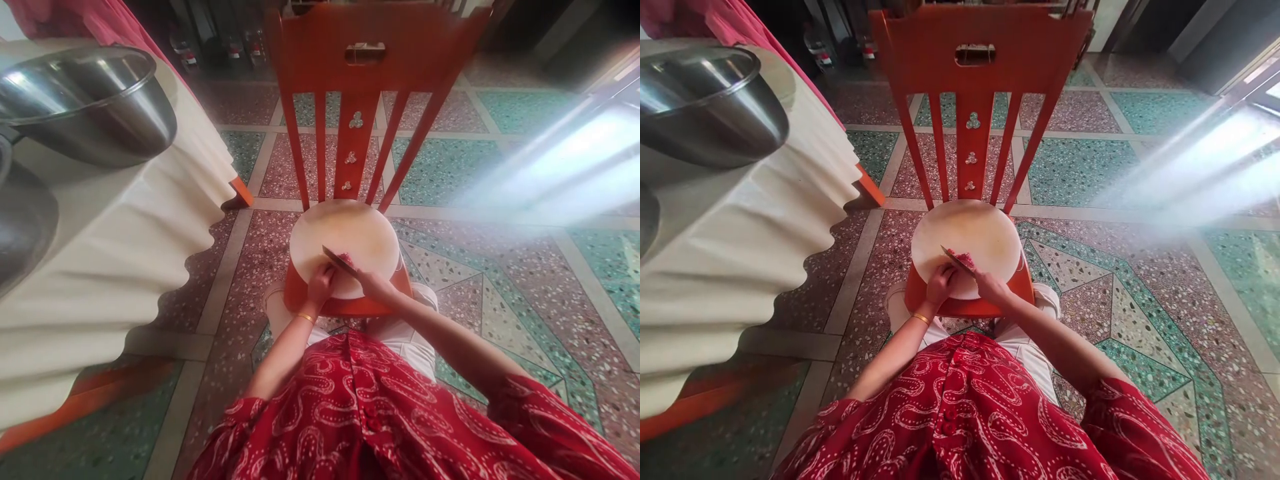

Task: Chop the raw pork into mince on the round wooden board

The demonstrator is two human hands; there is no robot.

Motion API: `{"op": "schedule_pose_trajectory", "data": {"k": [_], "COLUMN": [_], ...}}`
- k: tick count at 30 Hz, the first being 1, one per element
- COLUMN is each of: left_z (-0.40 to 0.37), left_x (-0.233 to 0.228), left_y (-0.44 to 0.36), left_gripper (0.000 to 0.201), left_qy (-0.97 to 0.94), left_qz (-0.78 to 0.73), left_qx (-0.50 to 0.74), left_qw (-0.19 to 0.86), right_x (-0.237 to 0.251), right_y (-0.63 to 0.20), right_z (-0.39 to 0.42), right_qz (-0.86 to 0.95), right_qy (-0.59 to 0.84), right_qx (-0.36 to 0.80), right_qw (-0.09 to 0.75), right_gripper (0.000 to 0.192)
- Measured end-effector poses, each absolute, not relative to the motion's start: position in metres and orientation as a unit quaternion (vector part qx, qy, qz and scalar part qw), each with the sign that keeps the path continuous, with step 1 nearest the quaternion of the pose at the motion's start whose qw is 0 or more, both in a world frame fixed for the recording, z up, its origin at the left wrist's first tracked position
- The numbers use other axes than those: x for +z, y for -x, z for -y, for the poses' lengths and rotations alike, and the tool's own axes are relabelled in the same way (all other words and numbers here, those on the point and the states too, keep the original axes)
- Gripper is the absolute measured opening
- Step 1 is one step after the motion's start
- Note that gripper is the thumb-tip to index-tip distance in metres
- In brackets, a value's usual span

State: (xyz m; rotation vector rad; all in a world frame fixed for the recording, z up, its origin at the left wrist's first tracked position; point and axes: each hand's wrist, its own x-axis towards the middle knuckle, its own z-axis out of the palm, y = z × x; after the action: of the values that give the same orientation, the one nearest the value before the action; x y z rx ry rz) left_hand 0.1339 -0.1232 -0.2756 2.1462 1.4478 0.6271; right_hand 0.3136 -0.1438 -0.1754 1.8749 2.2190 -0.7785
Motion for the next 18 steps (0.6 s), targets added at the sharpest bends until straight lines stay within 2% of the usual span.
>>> {"op": "schedule_pose_trajectory", "data": {"k": [5,9,14,18], "left_z": [0.124,0.119,0.117,0.12], "left_x": [-0.283,-0.293,-0.295,-0.289], "left_y": [-0.132,-0.131,-0.133,-0.132], "left_gripper": [0.029,0.025,0.021,0.019], "left_qy": [-0.775,-0.778,-0.782,-0.785], "left_qz": [-0.534,-0.523,-0.507,-0.49], "left_qx": [0.246,0.257,0.283,0.313], "left_qw": [0.231,0.236,0.228,0.214], "right_x": [-0.168,-0.175,-0.187,-0.183], "right_y": [-0.315,-0.294,-0.266,-0.284], "right_z": [0.155,0.137,0.11,0.124], "right_qz": [-0.74,-0.753,-0.761,-0.768], "right_qy": [-0.608,-0.592,-0.589,-0.582], "right_qx": [-0.263,-0.264,-0.257,-0.259], "right_qw": [0.114,0.113,0.085,0.07], "right_gripper": [0.061,0.062,0.045,0.059]}}
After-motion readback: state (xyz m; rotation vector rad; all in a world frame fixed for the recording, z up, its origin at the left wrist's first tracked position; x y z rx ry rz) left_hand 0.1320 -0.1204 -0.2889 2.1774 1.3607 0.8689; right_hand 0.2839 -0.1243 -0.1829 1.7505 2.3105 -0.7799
